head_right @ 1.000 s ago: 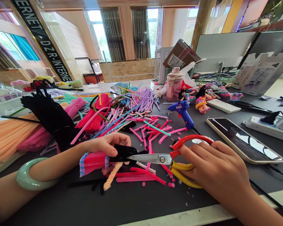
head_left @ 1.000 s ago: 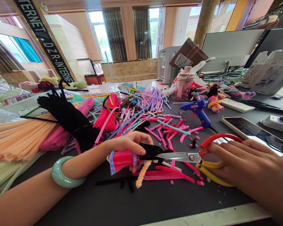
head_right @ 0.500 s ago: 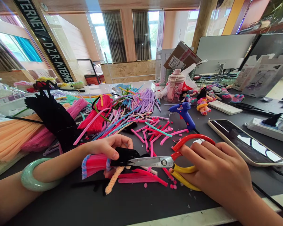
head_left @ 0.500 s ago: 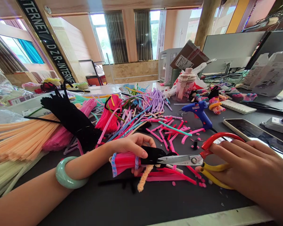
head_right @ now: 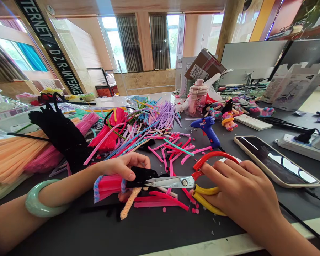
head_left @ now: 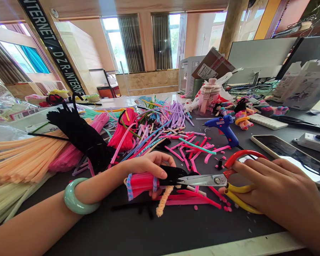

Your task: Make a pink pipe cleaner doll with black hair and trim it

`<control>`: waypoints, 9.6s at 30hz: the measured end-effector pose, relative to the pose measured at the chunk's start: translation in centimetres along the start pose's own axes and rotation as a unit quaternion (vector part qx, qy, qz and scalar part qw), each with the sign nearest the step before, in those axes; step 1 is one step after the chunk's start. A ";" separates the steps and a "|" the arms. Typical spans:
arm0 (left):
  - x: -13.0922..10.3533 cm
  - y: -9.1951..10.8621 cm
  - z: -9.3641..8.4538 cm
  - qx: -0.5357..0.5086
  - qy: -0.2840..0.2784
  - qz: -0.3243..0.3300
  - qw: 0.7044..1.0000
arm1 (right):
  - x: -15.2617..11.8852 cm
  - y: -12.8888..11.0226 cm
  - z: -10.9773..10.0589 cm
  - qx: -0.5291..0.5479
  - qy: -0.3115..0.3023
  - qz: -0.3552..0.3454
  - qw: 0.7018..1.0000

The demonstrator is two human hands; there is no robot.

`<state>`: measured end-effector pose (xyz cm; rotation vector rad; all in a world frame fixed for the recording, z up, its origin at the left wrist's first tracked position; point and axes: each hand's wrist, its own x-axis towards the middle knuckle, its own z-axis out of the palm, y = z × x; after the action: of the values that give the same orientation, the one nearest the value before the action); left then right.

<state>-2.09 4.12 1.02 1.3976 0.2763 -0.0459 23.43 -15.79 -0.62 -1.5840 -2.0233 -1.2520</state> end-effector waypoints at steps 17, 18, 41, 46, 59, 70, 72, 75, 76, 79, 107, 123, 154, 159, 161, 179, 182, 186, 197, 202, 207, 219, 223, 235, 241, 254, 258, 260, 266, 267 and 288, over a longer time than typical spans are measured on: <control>0.1 0.0 0.0 -0.003 0.004 0.006 1.000 | -0.3 0.1 0.6 0.023 -0.011 0.014 1.000; 0.1 -0.1 0.0 -0.004 0.002 0.008 1.000 | -0.2 0.0 0.5 0.025 -0.006 0.014 1.000; 0.2 -0.2 -0.2 -0.011 0.005 -0.001 1.000 | -0.6 0.4 0.9 0.017 0.001 0.003 1.000; 0.1 -0.2 -0.2 -0.016 -0.004 -0.004 1.000 | -0.8 0.5 1.3 0.048 0.015 0.004 0.999; 0.1 -0.1 -0.1 -0.011 0.010 -0.015 1.000 | -0.2 0.0 0.8 0.045 0.041 0.013 0.998; 0.1 -0.2 -0.2 -0.005 0.001 -0.011 1.000 | -0.3 0.2 1.3 0.062 0.051 0.013 0.997; 0.2 -0.1 -0.2 -0.002 -0.002 -0.011 1.000 | -0.2 0.2 1.2 0.066 0.052 0.012 0.996; 0.1 0.0 -0.1 0.000 0.001 -0.011 1.000 | 0.2 -0.1 0.9 0.071 0.058 0.018 0.996; 0.1 0.0 -0.1 -0.001 0.002 -0.010 1.000 | 0.3 -0.2 0.9 0.073 0.059 0.019 0.995; 0.1 0.0 -0.1 -0.005 -0.010 -0.011 1.000 | 0.4 -0.3 0.8 0.078 0.060 0.021 0.995; 0.0 -0.1 -0.1 0.004 -0.006 -0.007 1.000 | -0.1 -0.1 1.0 0.067 0.039 0.021 0.997; 0.1 -0.2 -0.2 0.002 0.002 -0.004 1.000 | -0.2 0.0 0.9 0.055 0.038 0.016 0.998; -0.1 0.2 0.1 -0.003 0.003 -0.011 1.000 | -0.2 0.2 0.9 0.062 0.051 0.000 0.997; -0.1 0.2 0.1 0.001 0.000 -0.011 1.000 | -0.1 0.5 0.9 0.073 0.049 -0.008 0.996; 0.0 0.2 0.1 0.000 -0.001 -0.013 1.000 | -0.1 0.5 0.9 0.078 0.048 -0.015 0.996; -0.1 0.2 -0.1 0.003 -0.016 -0.016 1.000 | -0.3 0.6 1.1 0.088 0.048 -0.020 0.995; -0.1 0.2 -0.1 0.003 -0.016 -0.018 1.000 | -0.2 0.5 1.1 0.103 0.052 -0.013 0.993; 0.0 0.2 0.0 0.003 -0.020 -0.015 1.000 | -0.3 0.3 1.1 0.135 0.039 -0.008 0.990; 0.0 0.2 -0.1 0.001 -0.027 -0.013 1.000 | -0.5 -0.4 1.3 0.181 0.032 0.031 0.982; 0.0 0.2 -0.1 0.009 -0.028 -0.010 1.000 | -0.4 -0.3 1.1 0.185 0.030 0.033 0.982; 0.0 0.2 -0.1 0.016 -0.025 -0.006 1.000 | -0.2 -0.3 1.0 0.185 0.031 0.003 0.982; 0.0 0.2 -0.2 0.024 -0.015 -0.010 1.000 | -0.7 0.5 1.1 0.098 0.040 0.001 0.994; 0.0 0.2 -0.2 0.025 -0.013 -0.014 1.000 | -0.5 0.3 0.9 0.073 0.025 -0.006 0.997; 0.0 0.1 -0.1 0.019 -0.019 0.006 1.000 | -0.5 0.4 1.0 0.048 0.018 -0.016 0.999; 0.0 0.2 -0.1 0.024 -0.015 0.011 1.000 | -0.4 0.4 0.9 0.056 0.027 -0.021 0.998; 0.2 0.0 -0.1 0.036 0.007 0.010 0.999 | -0.9 0.2 1.4 0.163 0.023 0.036 0.986; 0.1 0.4 0.1 0.046 0.013 0.022 0.999 | -0.2 -0.5 0.7 0.177 0.036 0.037 0.983; 0.1 0.4 0.1 0.049 0.013 0.024 0.998 | 0.1 -0.9 0.4 0.157 0.055 0.024 0.986; 0.1 0.2 0.0 0.047 0.007 0.012 0.999 | 0.5 -1.4 0.1 0.157 0.075 0.017 0.985; 0.1 0.2 -0.1 0.046 0.007 0.010 0.999 | 0.5 -1.3 0.1 0.154 0.079 0.013 0.985; 0.1 -0.1 -0.1 0.021 0.000 -0.009 1.000 | 0.2 -0.1 0.4 0.126 0.091 -0.008 0.988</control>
<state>-2.01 4.24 0.91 1.4363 0.2889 -0.0663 23.33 -15.39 -0.77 -1.2934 -1.9908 -1.0543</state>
